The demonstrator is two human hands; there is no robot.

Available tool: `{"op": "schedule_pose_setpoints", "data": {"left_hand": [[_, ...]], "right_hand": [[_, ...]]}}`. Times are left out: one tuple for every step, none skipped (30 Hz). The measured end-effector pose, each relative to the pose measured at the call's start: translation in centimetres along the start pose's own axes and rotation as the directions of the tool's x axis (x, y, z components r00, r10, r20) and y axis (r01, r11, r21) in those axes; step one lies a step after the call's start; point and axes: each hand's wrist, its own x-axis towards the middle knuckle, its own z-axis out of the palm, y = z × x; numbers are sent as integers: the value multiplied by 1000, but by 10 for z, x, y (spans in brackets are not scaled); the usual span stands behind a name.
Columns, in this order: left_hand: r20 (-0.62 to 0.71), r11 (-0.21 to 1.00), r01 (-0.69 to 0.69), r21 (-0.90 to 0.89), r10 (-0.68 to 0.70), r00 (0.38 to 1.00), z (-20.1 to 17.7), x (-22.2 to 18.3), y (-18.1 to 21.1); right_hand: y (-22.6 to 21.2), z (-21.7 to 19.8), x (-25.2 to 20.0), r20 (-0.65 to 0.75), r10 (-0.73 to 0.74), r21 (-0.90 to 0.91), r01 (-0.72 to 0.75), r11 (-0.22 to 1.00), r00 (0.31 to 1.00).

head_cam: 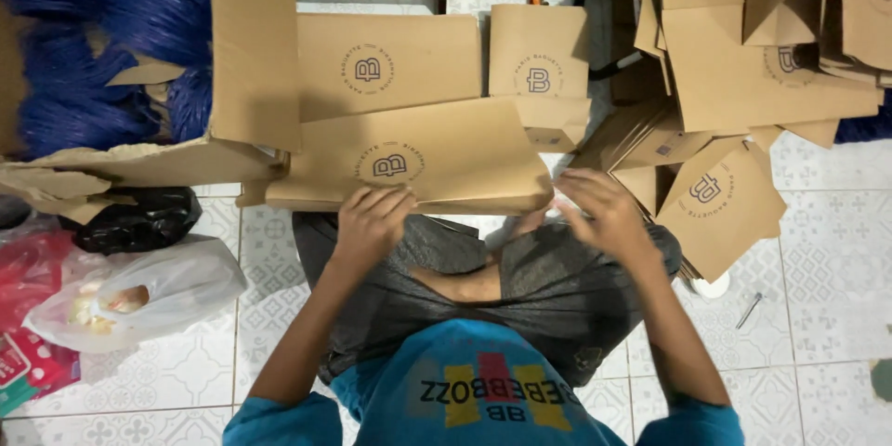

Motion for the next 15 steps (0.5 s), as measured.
{"op": "schedule_pose_setpoints", "data": {"left_hand": [[0, 1000, -5, 0, 5, 1000, 1, 3, 6], [36, 1000, -22, -7, 22, 999, 3, 7, 12], [71, 999, -37, -12, 38, 997, 4, 10, 18], [70, 999, -41, -10, 42, 997, 7, 15, 22], [43, 998, -55, -28, 56, 998, 9, 17, 28], [15, 997, -68, -47, 69, 997, 11, 19, 33], [16, 997, -70, -45, 71, 997, 8, 24, 38], [16, 994, -67, -88, 68, 998, 6, 29, 42], [14, 990, -64, -129, 66, 998, 3, 36, 44], [12, 990, -66, -124, 68, 998, 3, 40, 44], [25, 986, -57, -157, 62, 998, 2, 42, 46], [38, 981, -48, -189, 56, 998, 1, 43, 48], [40, 981, -49, -190, 57, 998, 2, 43, 47], [62, 979, -56, -195, 69, 996, 3, 43, 47], [82, 977, -64, -202, 82, 993, 4, 43, 47]], "right_hand": [[-13, 10, 10, -5, 2, -2, -2, 1000, 1000], [-27, 21, 20, -1, -28, 49, 28, 998, 1000], [-39, 31, 32, 1, -61, 100, 61, 993, 998], [-41, 40, 38, -3, -62, 99, 62, 993, 998], [-44, 50, 42, 6, -125, 52, 125, 991, 992], [-47, 60, 46, 19, -187, 5, 187, 982, 982], [-44, 72, 44, 17, -187, 6, 187, 982, 982], [-42, 84, 42, 38, -207, 6, 207, 978, 978], [-38, 96, 42, 57, -230, 6, 231, 973, 971], [-38, 95, 44, 53, -234, 6, 234, 972, 971], [-39, 95, 44, 70, -242, 1, 242, 970, 968], [-40, 95, 45, 87, -250, -3, 251, 968, 964], [-45, 90, 47, 86, -248, -3, 249, 968, 965], [-50, 84, 49, 83, -227, 0, 227, 974, 970], [-54, 77, 51, 81, -205, 1, 206, 979, 975]]}}
